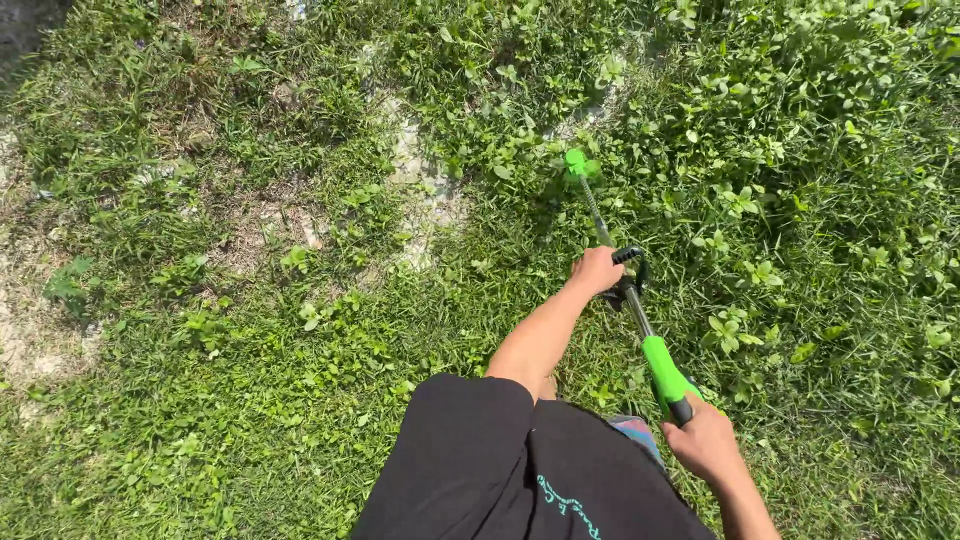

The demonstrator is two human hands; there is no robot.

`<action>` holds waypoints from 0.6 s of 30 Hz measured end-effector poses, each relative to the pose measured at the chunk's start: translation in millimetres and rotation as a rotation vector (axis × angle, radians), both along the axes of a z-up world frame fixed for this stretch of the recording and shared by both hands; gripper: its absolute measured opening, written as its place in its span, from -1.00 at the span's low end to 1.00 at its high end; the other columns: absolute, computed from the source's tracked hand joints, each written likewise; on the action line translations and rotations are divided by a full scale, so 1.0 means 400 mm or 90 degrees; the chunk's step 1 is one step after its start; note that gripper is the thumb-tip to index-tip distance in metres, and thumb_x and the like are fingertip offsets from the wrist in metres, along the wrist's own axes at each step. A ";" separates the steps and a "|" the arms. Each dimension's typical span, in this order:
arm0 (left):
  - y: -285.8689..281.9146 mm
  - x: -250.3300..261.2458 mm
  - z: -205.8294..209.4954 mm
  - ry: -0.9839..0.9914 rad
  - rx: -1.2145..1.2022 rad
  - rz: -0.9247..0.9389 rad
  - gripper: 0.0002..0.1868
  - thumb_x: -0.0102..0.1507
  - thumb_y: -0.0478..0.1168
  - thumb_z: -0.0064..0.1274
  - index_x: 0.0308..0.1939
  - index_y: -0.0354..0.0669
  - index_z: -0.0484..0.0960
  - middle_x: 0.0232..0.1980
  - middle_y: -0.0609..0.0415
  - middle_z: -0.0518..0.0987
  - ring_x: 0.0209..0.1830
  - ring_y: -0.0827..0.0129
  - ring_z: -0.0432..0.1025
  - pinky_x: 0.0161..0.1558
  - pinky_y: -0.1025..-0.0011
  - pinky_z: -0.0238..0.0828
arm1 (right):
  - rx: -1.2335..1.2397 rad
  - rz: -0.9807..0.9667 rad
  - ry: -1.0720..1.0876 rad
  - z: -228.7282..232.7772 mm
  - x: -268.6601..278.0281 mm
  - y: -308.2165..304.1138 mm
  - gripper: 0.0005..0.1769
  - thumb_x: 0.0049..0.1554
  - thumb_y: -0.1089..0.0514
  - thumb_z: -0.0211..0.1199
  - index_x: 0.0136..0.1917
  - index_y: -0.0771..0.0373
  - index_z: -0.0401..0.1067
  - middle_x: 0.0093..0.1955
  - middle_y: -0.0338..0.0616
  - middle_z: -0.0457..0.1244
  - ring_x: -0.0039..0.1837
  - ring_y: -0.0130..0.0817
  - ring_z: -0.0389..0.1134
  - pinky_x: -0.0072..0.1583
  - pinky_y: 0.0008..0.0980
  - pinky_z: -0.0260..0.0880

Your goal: Trimming grass with a string trimmer.

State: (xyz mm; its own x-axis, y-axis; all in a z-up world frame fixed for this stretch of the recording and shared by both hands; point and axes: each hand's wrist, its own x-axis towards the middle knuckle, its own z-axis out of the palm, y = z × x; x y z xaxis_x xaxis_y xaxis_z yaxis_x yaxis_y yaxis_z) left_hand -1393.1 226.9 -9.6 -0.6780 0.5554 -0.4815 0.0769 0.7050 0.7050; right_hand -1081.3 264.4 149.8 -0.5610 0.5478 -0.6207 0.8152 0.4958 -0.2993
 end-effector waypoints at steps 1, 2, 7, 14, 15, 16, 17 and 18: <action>-0.009 -0.022 -0.017 0.002 0.002 0.002 -0.78 0.16 -0.12 0.06 -0.22 -0.09 0.70 -0.21 -0.10 0.71 -0.19 -0.03 0.61 -0.08 0.01 0.55 | 0.002 0.002 0.002 0.005 -0.028 -0.009 -0.54 -0.07 0.05 0.37 0.14 0.08 0.48 -0.05 0.14 0.44 0.06 0.11 0.48 0.15 -0.07 0.46; -0.017 -0.056 -0.031 0.010 0.006 0.004 -0.78 0.16 -0.12 0.06 -0.21 -0.09 0.71 -0.21 -0.11 0.71 -0.18 -0.04 0.62 -0.07 0.02 0.55 | -0.013 0.004 0.004 0.008 -0.064 -0.014 -0.51 -0.08 0.05 0.38 0.16 0.06 0.47 -0.05 0.12 0.44 0.06 0.11 0.48 0.15 -0.06 0.45; -0.139 -0.172 -0.044 0.041 -0.007 0.065 -0.76 0.12 -0.10 0.12 -0.20 -0.07 0.73 -0.20 -0.13 0.68 -0.17 -0.08 0.59 -0.07 0.00 0.52 | -0.054 0.037 0.011 -0.039 -0.197 -0.041 -0.49 -0.08 0.04 0.40 0.17 0.04 0.48 -0.06 0.12 0.45 0.06 0.10 0.48 0.15 -0.06 0.46; -0.418 -0.237 -0.102 0.101 -0.060 0.197 -0.74 0.18 -0.04 0.12 -0.22 -0.12 0.72 -0.26 -0.15 0.69 -0.23 -0.07 0.60 -0.13 0.03 0.53 | -0.128 0.183 0.081 -0.120 -0.342 -0.075 -0.54 -0.14 0.05 0.39 0.05 0.17 0.48 -0.12 0.11 0.43 -0.01 0.08 0.47 0.11 -0.11 0.46; -0.456 -0.244 -0.097 0.112 -0.071 0.223 -0.72 0.17 -0.02 0.14 -0.22 -0.13 0.72 -0.27 -0.16 0.69 -0.24 -0.06 0.61 -0.15 0.05 0.54 | -0.153 0.202 0.053 -0.120 -0.370 -0.084 -0.61 -0.12 0.04 0.38 0.00 0.17 0.52 -0.15 0.09 0.44 -0.02 0.03 0.50 0.10 -0.13 0.46; -0.491 -0.246 -0.103 0.111 -0.073 0.241 -0.72 0.17 -0.02 0.14 -0.22 -0.13 0.72 -0.27 -0.16 0.69 -0.24 -0.06 0.61 -0.15 0.05 0.54 | -0.154 0.220 0.050 -0.119 -0.398 -0.086 -0.61 -0.12 0.04 0.38 0.00 0.17 0.52 -0.15 0.09 0.44 -0.02 0.03 0.50 0.10 -0.13 0.46; -0.525 -0.247 -0.108 0.116 -0.093 0.274 -0.71 0.17 -0.02 0.16 -0.21 -0.14 0.70 -0.27 -0.16 0.68 -0.25 -0.06 0.60 -0.18 0.04 0.53 | -0.156 0.242 0.044 -0.117 -0.427 -0.089 -0.60 -0.11 0.04 0.38 0.01 0.16 0.51 -0.18 0.12 0.42 -0.05 0.06 0.48 0.07 -0.12 0.45; -0.555 -0.262 -0.111 0.124 -0.112 0.310 -0.70 0.16 -0.01 0.19 -0.20 -0.15 0.69 -0.27 -0.16 0.66 -0.26 -0.06 0.59 -0.21 0.04 0.52 | -0.156 0.266 0.042 -0.117 -0.470 -0.087 -0.59 -0.10 0.03 0.37 0.03 0.16 0.50 -0.22 0.15 0.41 -0.08 0.09 0.47 0.04 -0.10 0.44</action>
